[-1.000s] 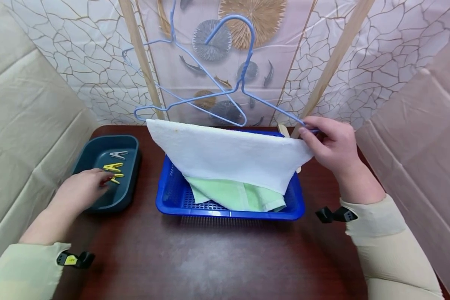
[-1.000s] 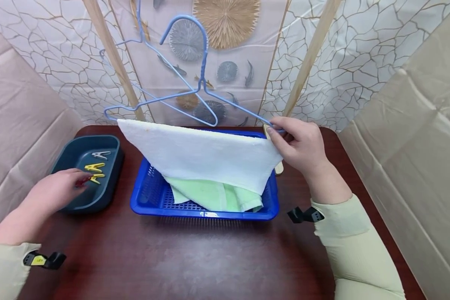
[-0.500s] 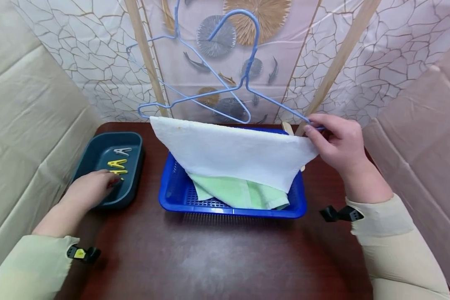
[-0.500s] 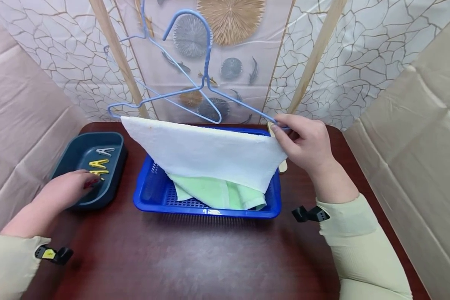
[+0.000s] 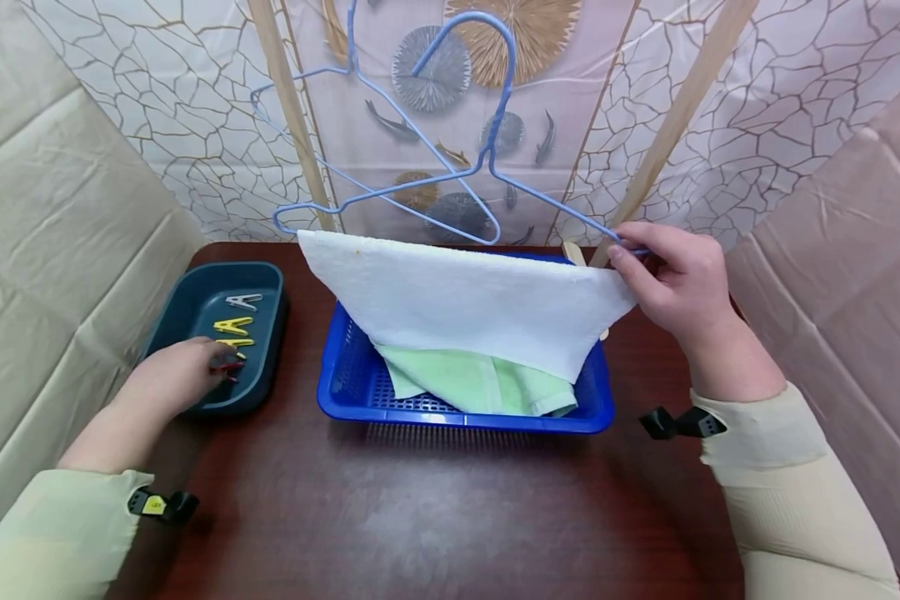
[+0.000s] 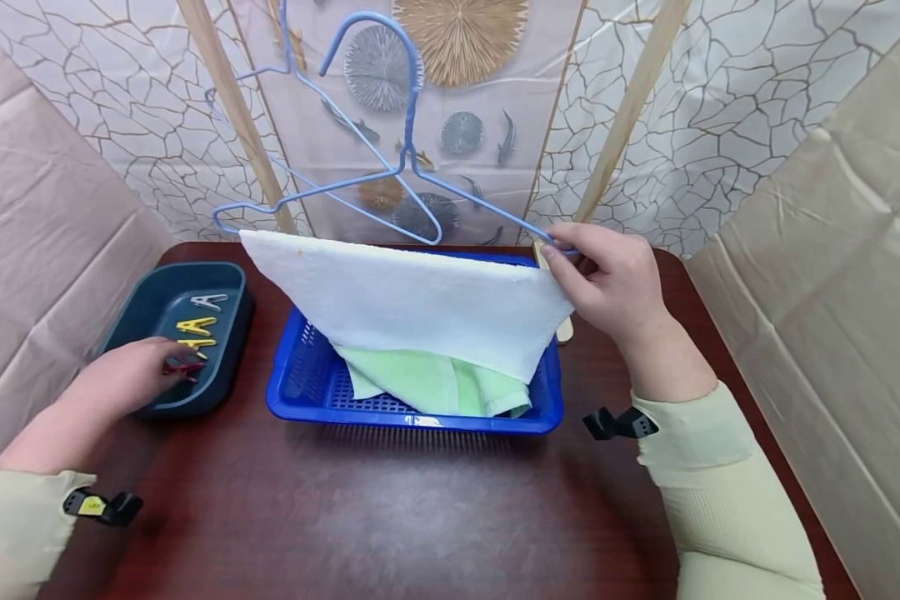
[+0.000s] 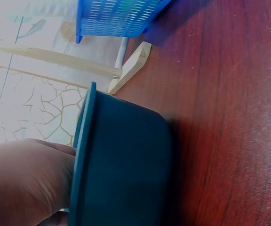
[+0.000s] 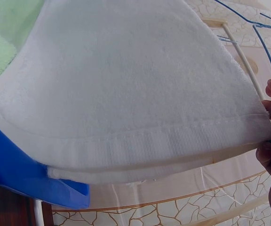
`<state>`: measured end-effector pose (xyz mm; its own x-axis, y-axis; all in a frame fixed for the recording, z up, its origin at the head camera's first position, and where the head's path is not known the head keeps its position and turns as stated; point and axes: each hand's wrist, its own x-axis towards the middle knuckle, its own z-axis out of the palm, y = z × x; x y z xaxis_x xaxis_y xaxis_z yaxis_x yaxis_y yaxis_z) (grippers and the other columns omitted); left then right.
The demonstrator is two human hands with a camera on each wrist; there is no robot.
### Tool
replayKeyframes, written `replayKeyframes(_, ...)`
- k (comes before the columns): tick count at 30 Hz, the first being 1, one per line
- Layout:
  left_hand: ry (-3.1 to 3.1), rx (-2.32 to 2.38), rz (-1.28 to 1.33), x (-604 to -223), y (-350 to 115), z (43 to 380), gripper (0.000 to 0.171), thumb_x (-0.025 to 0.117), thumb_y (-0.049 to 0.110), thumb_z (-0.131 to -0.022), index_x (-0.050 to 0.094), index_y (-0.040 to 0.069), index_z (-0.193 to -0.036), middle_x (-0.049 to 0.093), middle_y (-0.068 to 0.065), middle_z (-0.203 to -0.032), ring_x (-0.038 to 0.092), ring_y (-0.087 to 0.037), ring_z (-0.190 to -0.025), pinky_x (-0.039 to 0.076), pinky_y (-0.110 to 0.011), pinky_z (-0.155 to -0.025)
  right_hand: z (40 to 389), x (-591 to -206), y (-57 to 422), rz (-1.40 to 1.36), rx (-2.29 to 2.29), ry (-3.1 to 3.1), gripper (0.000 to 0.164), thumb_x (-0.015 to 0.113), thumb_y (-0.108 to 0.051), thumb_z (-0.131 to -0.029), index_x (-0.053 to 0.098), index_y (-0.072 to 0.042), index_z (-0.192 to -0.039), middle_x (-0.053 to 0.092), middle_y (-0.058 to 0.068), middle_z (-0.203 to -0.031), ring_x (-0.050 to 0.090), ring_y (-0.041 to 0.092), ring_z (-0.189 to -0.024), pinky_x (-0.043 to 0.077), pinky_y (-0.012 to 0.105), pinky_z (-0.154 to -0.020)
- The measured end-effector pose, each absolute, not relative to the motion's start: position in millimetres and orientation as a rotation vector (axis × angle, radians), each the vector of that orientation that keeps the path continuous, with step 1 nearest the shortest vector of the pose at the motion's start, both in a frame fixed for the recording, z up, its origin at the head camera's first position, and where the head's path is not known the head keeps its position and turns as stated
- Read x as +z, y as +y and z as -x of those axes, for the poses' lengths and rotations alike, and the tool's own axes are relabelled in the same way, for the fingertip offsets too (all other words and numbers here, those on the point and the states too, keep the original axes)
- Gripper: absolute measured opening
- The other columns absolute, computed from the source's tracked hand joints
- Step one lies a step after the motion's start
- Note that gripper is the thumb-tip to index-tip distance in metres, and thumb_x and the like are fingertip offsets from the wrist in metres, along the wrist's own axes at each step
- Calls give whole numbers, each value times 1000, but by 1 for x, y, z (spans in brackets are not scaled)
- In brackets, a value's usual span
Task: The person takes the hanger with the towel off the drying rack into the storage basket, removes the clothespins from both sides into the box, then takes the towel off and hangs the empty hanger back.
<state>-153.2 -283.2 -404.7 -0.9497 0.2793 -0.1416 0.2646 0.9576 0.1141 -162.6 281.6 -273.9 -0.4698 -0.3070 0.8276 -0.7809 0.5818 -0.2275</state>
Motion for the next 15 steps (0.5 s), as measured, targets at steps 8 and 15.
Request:
replayKeyframes(8, 2992, 160, -361, -399, -280, 158, 37, 65, 30, -86, 63, 3, -111, 61, -21, -106, 58, -32, -92, 47, -53, -76, 162, -269, 280, -854, 779, -2027, 20, 66, -13, -80, 70, 4, -89, 65, 12, -71, 45, 0, -60, 38, 9, -59)
replayKeyframes(15, 3014, 314, -280, -384, -266, 157, 45, 56, 39, -90, 57, 7, -122, 59, -19, -114, 59, -29, -94, 46, -55, -80, 162, -266, 279, -861, 780, -2024, 19, 66, -13, -80, 69, 4, -88, 64, 12, -70, 45, -1, -60, 38, 9, -58)
